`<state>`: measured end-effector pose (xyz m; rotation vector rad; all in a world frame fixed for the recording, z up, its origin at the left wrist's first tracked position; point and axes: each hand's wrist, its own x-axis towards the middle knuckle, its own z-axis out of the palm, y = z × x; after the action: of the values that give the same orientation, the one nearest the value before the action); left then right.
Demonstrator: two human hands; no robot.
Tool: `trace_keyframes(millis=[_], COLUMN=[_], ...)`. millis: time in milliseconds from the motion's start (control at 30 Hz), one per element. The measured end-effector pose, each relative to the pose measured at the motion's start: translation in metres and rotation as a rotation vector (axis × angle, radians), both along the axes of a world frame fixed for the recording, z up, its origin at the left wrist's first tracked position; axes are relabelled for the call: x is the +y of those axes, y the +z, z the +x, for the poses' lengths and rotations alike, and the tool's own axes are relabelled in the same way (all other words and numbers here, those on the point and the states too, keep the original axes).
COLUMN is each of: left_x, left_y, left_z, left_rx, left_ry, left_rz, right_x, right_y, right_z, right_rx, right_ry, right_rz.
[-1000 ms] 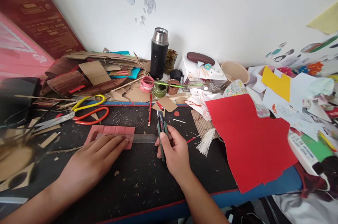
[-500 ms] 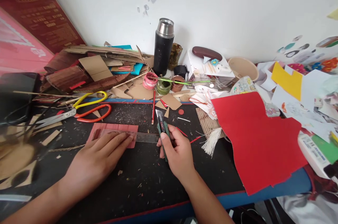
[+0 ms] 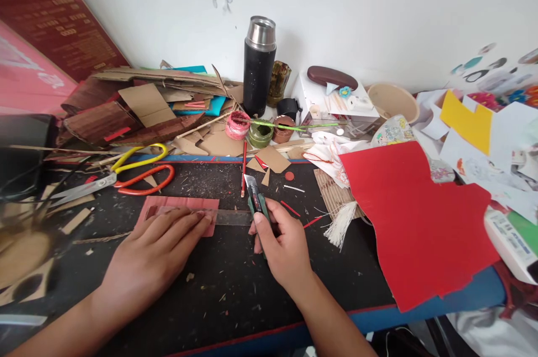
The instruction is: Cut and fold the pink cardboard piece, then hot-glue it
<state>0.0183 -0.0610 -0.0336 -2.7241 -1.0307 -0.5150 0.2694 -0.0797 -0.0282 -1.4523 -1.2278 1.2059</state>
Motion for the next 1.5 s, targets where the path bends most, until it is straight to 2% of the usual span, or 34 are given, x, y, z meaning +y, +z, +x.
trace_keyframes(millis=[300,567,800,1233,1500], left_x=[0.003,-0.002,0.0014,0.0045,0.0018], left_y=[0.0064,-0.0029,0.0028,0.003,-0.0001], left_z=[0.0022,0.0021,0.0034,0.0007,-0.0023], left_rx=[0.03,-0.03,-0.044,-0.061,-0.084], left_ry=[-0.006,0.025,-0.011,-0.009,0.047], left_rz=[0.039,-0.007,0.032,-0.019,-0.071], right_x=[-0.0009,-0.0025,-0.0028,-0.003,-0.0011], right_y=[-0.0031,-0.0043,-0.0032,-0.0029,-0.0007], right_z=[0.0009,0.0017,0.0023,0.0022,0.0021], right_rx=[-0.017,-0.045,-0.047,-0.051,-0.001], right_ry=[0.018,0.029,0.042,0.044,0.033], right_rz=[-0.021,-0.043,-0.051,-0.054,-0.06])
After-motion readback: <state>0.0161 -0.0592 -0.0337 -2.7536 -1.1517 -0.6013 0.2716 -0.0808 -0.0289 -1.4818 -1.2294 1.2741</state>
